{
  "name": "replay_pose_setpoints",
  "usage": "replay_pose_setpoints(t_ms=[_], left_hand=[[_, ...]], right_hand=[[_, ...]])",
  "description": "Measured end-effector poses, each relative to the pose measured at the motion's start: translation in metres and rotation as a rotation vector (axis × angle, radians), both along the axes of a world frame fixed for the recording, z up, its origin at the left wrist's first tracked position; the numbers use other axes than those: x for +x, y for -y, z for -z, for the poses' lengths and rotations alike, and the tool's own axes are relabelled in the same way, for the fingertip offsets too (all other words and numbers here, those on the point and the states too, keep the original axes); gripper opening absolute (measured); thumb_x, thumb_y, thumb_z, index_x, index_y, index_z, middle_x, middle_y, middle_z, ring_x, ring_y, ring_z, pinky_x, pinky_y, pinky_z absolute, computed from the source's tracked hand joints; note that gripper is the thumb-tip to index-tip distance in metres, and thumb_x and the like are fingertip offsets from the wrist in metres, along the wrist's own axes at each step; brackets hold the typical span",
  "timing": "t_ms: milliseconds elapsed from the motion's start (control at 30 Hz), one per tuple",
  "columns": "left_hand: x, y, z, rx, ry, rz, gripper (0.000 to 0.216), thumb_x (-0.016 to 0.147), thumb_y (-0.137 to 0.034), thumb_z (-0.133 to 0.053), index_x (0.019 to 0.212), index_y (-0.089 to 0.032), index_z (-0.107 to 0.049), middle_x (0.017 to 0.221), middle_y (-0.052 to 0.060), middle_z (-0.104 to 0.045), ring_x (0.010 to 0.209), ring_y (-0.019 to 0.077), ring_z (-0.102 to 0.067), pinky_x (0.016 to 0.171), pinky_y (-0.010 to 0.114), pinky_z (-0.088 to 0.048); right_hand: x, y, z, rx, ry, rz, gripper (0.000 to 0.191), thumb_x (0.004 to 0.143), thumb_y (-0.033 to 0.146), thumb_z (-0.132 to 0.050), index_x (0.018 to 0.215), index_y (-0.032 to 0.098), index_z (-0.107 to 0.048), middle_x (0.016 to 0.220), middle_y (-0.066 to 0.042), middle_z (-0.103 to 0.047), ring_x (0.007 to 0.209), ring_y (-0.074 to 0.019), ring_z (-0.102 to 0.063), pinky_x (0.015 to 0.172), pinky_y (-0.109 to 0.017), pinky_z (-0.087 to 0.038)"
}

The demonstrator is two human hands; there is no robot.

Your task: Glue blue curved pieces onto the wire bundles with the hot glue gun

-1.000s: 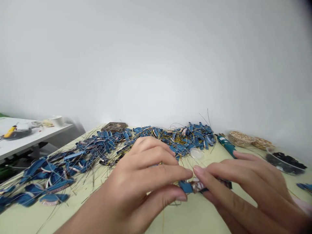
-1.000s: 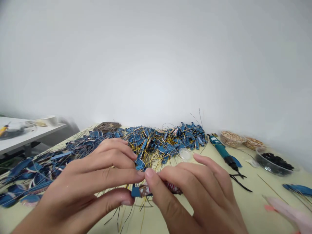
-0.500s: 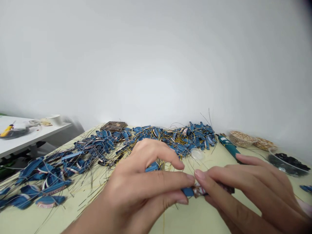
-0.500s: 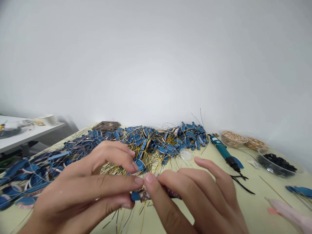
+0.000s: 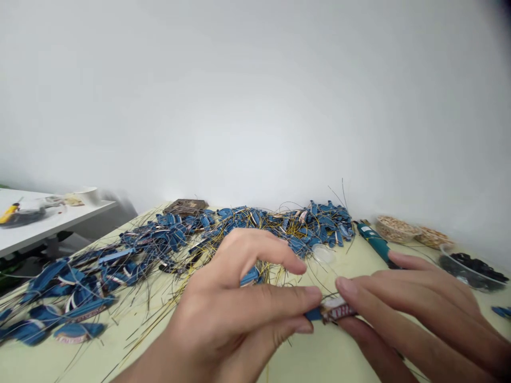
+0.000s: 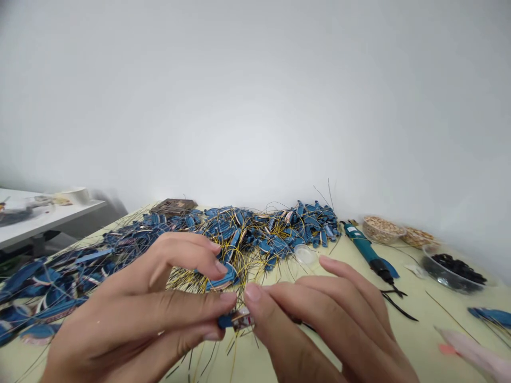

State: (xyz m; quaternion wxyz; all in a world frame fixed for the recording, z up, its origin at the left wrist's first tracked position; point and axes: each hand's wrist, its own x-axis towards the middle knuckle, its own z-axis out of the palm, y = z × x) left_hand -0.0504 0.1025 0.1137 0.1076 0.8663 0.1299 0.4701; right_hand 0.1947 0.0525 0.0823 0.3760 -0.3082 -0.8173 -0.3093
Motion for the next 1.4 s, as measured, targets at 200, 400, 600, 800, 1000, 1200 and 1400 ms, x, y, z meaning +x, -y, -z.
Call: replay_pose_setpoints(t_ms=[200,400,600,800,1000,1200,1400], left_hand=[[0.005,-0.003,-0.004,0.038,-0.005,-0.022,0.025,0.083,-0.011,-0.07,0.105,-0.022,-0.072,0.108,0.006,-0.064,0.108,0.0212,-0.057,0.097,0.037,-0.05],[0.019,-0.012,-0.011,0.041,0.031,0.044,0.023,0.082,-0.009,-0.069,0.103,-0.019,-0.074,0.104,0.005,-0.065,0.103,0.0188,-0.059,0.095,0.034,-0.051],[0.021,-0.018,-0.002,0.026,0.066,0.046,0.017,0.084,-0.016,-0.07,0.099,-0.023,-0.074,0.099,0.004,-0.067,0.101,0.0196,-0.06,0.095,0.037,-0.052],[0.023,-0.023,0.0,0.022,0.046,0.013,0.017,0.085,-0.018,-0.07,0.101,-0.023,-0.074,0.102,0.004,-0.067,0.102,0.0185,-0.06,0.096,0.034,-0.052],[0.02,-0.023,-0.003,0.063,0.027,-0.029,0.018,0.083,-0.013,-0.07,0.099,-0.021,-0.075,0.1,0.004,-0.069,0.102,0.0184,-0.061,0.095,0.032,-0.053],[0.022,-0.025,-0.003,0.089,0.047,-0.037,0.015,0.083,-0.013,-0.07,0.094,-0.022,-0.075,0.096,0.005,-0.07,0.101,0.0195,-0.063,0.09,0.033,-0.055],[0.024,-0.023,-0.006,0.087,0.048,-0.034,0.017,0.084,-0.011,-0.069,0.096,-0.02,-0.076,0.097,0.005,-0.07,0.101,0.0185,-0.062,0.092,0.031,-0.054]], right_hand=[[0.004,-0.01,0.0,-0.004,-0.162,-0.055,0.057,0.077,0.009,-0.071,0.131,0.023,-0.059,0.089,0.001,-0.074,0.074,-0.0163,-0.069,0.099,-0.038,-0.047],[0.002,-0.012,0.0,-0.103,-0.361,-0.096,0.057,0.079,0.005,-0.067,0.131,0.024,-0.056,0.092,-0.002,-0.072,0.08,-0.0171,-0.068,0.076,-0.033,-0.056],[0.001,-0.012,0.002,-0.065,-0.364,-0.098,0.046,0.077,0.003,-0.068,0.12,0.021,-0.062,0.088,-0.002,-0.072,0.079,-0.0165,-0.067,0.073,-0.031,-0.056],[0.005,-0.021,-0.003,0.01,-0.249,-0.091,0.035,0.071,0.006,-0.074,0.102,0.022,-0.068,0.086,-0.002,-0.075,0.077,-0.0183,-0.07,0.069,-0.033,-0.058],[0.011,-0.025,-0.001,0.035,-0.17,-0.072,0.033,0.072,0.008,-0.075,0.101,0.022,-0.07,0.086,0.0,-0.075,0.075,-0.0156,-0.07,0.074,-0.031,-0.058],[0.01,-0.027,-0.001,0.047,-0.178,-0.081,0.03,0.073,0.009,-0.074,0.1,0.021,-0.07,0.087,0.0,-0.074,0.076,-0.0148,-0.07,0.075,-0.031,-0.057],[0.011,-0.026,0.001,0.033,-0.185,-0.096,0.032,0.073,0.008,-0.074,0.102,0.019,-0.07,0.089,-0.001,-0.074,0.083,-0.0153,-0.068,0.077,-0.03,-0.056]])
